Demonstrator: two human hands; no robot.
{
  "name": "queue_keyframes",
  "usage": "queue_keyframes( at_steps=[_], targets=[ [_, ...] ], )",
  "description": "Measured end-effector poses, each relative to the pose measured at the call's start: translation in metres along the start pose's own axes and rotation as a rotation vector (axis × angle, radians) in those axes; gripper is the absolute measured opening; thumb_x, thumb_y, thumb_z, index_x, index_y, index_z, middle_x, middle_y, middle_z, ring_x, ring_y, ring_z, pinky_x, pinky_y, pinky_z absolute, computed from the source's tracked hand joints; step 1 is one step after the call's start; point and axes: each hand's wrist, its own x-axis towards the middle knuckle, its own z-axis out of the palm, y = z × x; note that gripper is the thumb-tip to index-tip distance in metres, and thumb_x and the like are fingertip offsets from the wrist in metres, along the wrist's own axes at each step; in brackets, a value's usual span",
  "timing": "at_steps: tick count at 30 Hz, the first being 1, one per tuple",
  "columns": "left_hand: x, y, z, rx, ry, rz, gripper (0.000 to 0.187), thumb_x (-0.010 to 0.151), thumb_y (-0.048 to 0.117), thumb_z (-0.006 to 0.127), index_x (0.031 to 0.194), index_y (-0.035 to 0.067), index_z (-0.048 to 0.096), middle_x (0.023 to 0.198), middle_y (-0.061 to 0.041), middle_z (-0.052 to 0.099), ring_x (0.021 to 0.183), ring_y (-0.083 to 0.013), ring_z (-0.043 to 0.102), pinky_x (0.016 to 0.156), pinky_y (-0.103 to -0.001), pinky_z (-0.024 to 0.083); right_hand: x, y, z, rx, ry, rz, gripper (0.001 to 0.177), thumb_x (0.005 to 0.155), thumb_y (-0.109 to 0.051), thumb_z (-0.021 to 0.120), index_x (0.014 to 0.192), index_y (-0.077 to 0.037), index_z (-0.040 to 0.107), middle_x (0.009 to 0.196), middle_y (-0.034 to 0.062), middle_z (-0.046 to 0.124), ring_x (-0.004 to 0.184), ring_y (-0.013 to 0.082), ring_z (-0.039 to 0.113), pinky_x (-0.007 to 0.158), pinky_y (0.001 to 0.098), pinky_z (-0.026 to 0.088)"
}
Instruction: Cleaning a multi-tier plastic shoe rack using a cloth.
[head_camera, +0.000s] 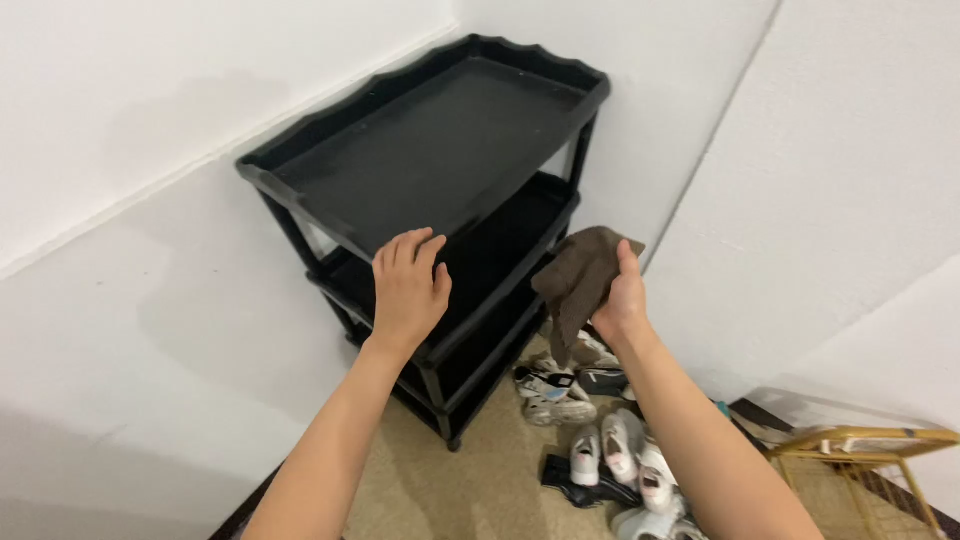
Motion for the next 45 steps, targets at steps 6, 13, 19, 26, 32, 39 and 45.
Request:
queue_keyframes(
  at_steps=[6, 13, 19, 26, 32, 39, 45],
  targets=[
    [0.002, -0.043, -0.005, 0.098, -0.014, -0.106, 0.041, 0.099, 0.028, 0.066, 0.132, 0.005, 0.062, 0.141, -0.013, 0.054, 0.141, -0.0355, 0.044, 0.119, -0.066, 0.024, 0.015, 0.014, 0.051, 0.042, -0.093, -0.099, 0.058, 0.105, -0.051, 0.03, 0.136, -0.008, 0.054, 0.139, 0.0138, 0.06, 0.129, 0.0317, 0.057, 0.111, 0.0508, 0.045],
    [0.006, -0.074, 0.012, 0.08, 0.027, -0.267, 0.047, 0.107, 0.037, 0.053, 0.141, 0.005, 0.059, 0.16, -0.029, 0.033, 0.152, -0.0494, 0.022, 0.114, -0.078, 0.012, 0.045, 0.035, 0.089, 0.013, -0.213, -0.215, 0.062, 0.106, -0.053, 0.031, 0.139, -0.005, 0.053, 0.138, 0.0142, 0.059, 0.127, 0.0316, 0.056, 0.109, 0.0483, 0.046],
    [0.017, -0.07, 0.025, 0.09, -0.001, -0.394, 0.05, 0.104, 0.043, 0.053, 0.139, 0.008, 0.061, 0.164, -0.032, 0.022, 0.153, -0.0522, 0.01, 0.111, -0.082, 0.004, 0.069, 0.078, 0.107, -0.223, -0.253, -0.429, 0.077, 0.104, -0.055, 0.038, 0.156, 0.002, 0.034, 0.16, 0.0139, 0.041, 0.145, 0.0304, 0.041, 0.119, 0.0424, 0.033],
    [0.022, -0.061, 0.053, 0.129, -0.002, -0.514, 0.053, 0.101, 0.04, 0.055, 0.139, 0.003, 0.058, 0.163, -0.03, 0.023, 0.154, -0.0501, 0.008, 0.112, -0.08, 0.004, 0.046, 0.118, 0.127, -0.83, -0.434, -0.782, 0.085, 0.109, -0.055, 0.035, 0.162, 0.006, 0.009, 0.17, 0.0238, 0.016, 0.157, 0.0394, 0.016, 0.125, 0.0449, 0.016],
    [0.012, -0.075, 0.07, 0.24, 0.036, -0.514, 0.051, 0.1, 0.016, 0.051, 0.147, -0.005, 0.051, 0.165, -0.024, 0.029, 0.158, -0.0432, 0.012, 0.124, -0.064, 0.009, 0.07, 0.155, 0.107, -1.213, -0.629, -1.041, 0.07, 0.11, -0.049, 0.031, 0.158, 0.002, 0.036, 0.162, 0.0218, 0.037, 0.15, 0.0418, 0.032, 0.124, 0.053, 0.016],
    [0.02, -0.069, 0.061, 0.144, 0.054, -0.576, 0.061, 0.089, 0.005, 0.051, 0.146, -0.014, 0.043, 0.163, -0.026, 0.027, 0.156, -0.0434, 0.01, 0.126, -0.057, 0.007, 0.145, 0.156, 0.084, -1.559, -0.509, -1.15, 0.06, 0.107, -0.049, 0.042, 0.135, 0.003, 0.056, 0.138, 0.0173, 0.057, 0.128, 0.0363, 0.05, 0.114, 0.0548, 0.03],
    [0.021, -0.064, 0.055, 0.084, 0.098, -0.585, 0.063, 0.088, 0.005, 0.051, 0.148, -0.013, 0.041, 0.165, -0.024, 0.027, 0.157, -0.0402, 0.009, 0.127, -0.053, 0.006, 0.187, 0.123, 0.067, -1.306, -0.527, -1.314, 0.055, 0.108, -0.042, 0.045, 0.135, 0.004, 0.056, 0.135, 0.0193, 0.057, 0.128, 0.0408, 0.048, 0.111, 0.0539, 0.032]
  ],
)
